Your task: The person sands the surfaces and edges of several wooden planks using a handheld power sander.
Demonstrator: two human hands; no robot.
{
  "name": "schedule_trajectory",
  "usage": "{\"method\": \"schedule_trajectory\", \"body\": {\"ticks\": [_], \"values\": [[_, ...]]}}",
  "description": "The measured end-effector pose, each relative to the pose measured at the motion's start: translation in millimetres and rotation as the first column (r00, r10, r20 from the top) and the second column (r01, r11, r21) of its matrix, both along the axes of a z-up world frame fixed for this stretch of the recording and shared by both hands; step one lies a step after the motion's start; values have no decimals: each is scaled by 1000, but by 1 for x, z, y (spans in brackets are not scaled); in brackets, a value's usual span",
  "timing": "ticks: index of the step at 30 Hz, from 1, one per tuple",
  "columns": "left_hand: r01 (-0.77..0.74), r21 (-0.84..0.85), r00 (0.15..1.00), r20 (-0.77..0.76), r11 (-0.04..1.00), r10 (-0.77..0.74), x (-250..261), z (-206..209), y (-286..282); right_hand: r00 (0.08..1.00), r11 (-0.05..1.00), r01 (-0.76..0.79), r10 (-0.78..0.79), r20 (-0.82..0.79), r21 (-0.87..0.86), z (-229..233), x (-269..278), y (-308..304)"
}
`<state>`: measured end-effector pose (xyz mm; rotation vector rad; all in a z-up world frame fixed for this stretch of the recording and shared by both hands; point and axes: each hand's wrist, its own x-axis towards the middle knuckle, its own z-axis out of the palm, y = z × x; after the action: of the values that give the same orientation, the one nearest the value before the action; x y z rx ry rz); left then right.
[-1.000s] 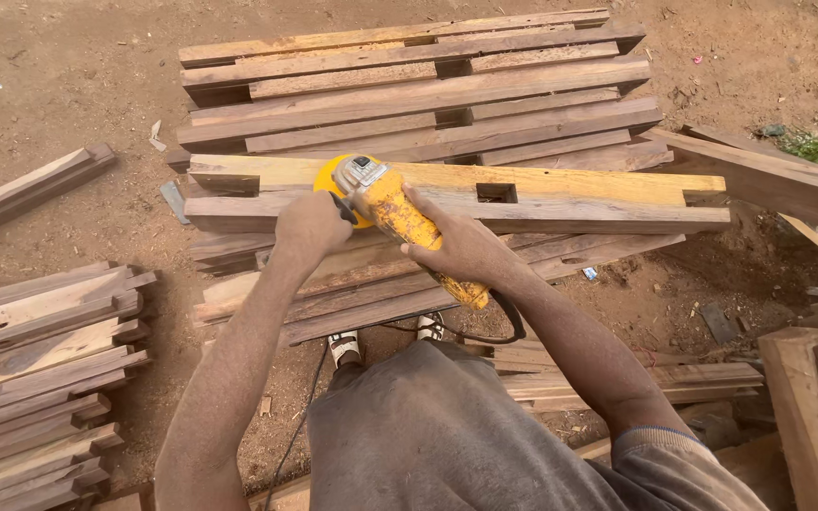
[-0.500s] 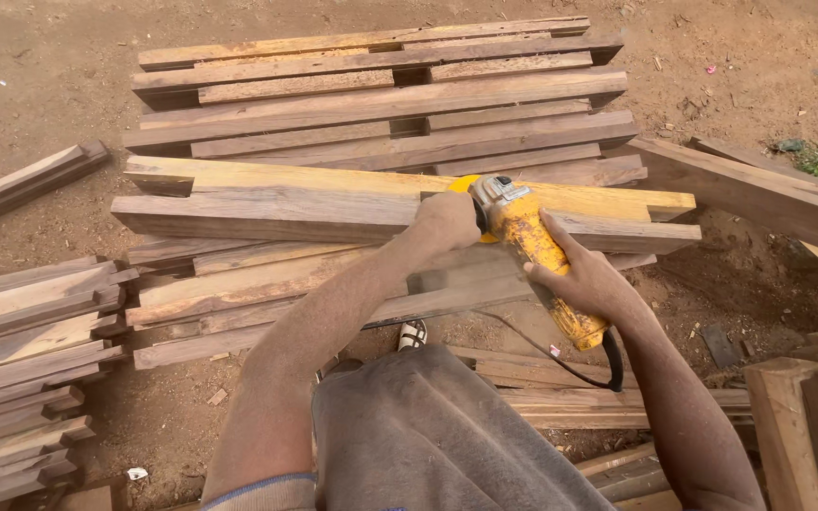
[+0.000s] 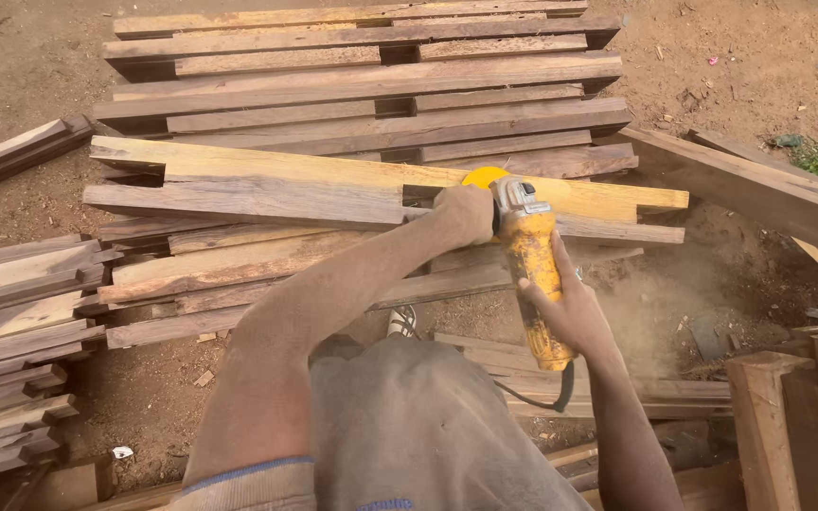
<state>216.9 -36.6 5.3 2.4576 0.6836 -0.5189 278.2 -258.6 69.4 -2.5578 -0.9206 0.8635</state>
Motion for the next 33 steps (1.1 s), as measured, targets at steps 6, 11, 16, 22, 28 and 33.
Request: {"method": "schedule_trajectory", "body": {"ticks": [6,11,16,22,28,33], "values": [[-202,113,978,-33,973,207,-138,1,94,959,930,-262,280,-38,257,-14,-83,99],[-378,135,903,-166,916,397,-255,1,154,924,893,-344,377,-66,290,-15,-165,172],[-561,138,786,-221,816,577,-365,6,195,822,799,-533,567,-55,277,-22,-243,238],[-587,101,793,-125,803,596,-406,20,187,811,809,-540,574,-112,232,-10,-282,245],[-451,100,889,-40,887,456,-337,-2,158,870,861,-485,493,-18,152,8,-228,197],[-407,16,913,36,913,407,-237,-8,109,911,906,-411,412,8,106,28,-153,142]]}}
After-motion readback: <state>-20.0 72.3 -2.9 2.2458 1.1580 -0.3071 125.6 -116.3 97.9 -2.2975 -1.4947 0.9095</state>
